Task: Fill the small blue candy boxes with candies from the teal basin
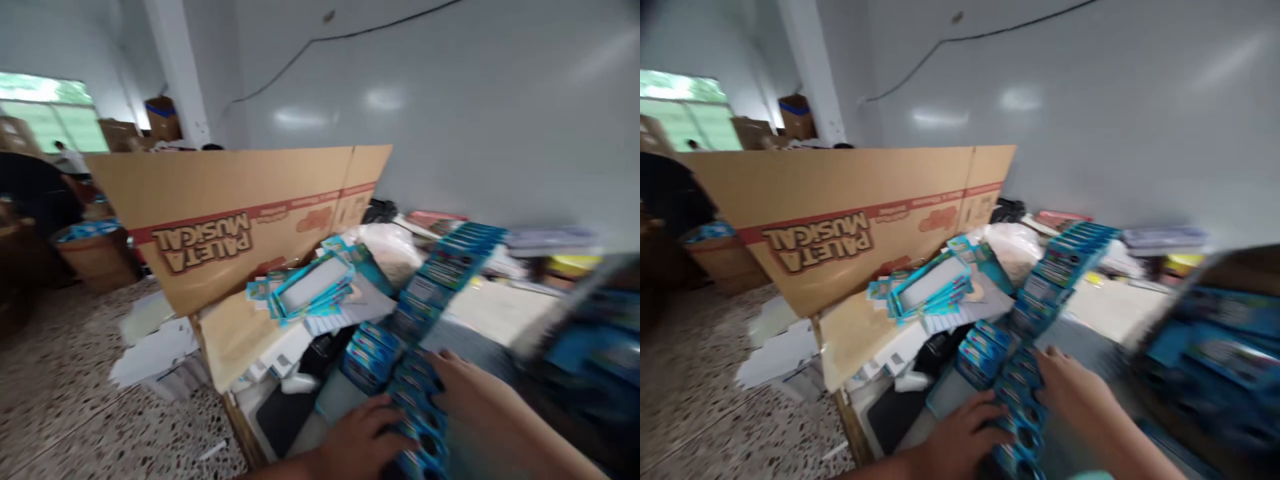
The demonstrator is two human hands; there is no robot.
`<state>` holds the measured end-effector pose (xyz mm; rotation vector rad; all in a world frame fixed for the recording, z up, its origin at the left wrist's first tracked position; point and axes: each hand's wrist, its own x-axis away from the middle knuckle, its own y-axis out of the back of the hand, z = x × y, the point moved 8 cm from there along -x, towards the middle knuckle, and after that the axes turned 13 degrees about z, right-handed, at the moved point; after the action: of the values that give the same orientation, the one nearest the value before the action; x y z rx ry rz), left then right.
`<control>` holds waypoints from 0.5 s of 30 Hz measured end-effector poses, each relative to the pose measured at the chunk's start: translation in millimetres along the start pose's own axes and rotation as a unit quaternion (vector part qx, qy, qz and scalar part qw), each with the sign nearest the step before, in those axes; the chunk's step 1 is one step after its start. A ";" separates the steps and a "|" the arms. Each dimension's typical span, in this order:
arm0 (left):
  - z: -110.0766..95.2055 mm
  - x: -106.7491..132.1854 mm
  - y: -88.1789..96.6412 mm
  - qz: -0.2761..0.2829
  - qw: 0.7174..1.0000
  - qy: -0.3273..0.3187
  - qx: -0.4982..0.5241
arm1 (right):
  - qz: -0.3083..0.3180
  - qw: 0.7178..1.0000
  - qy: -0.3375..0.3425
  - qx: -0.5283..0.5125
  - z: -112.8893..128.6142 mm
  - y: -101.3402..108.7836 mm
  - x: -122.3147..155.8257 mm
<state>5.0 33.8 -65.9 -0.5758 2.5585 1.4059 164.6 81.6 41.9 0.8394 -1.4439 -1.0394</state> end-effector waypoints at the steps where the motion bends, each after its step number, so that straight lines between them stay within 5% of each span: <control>1: -1.2 3.1 2.4 -0.013 1.000 0.003 0.011 | 0.022 1.000 -0.008 0.009 -1.4 -3.1 3.2; 7: -13.0 9.1 12.7 0.013 0.999 0.034 0.020 | 0.056 0.996 -0.064 0.021 1.0 -7.5 0.5; 15: -12.3 12.1 7.7 0.019 0.999 0.044 -0.002 | 0.070 0.997 -0.036 -0.008 -3.1 -15.0 4.1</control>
<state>-8.7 24.1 -57.1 -0.6048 2.6488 1.4299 166.3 72.0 29.4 0.6851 -1.5306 -0.9810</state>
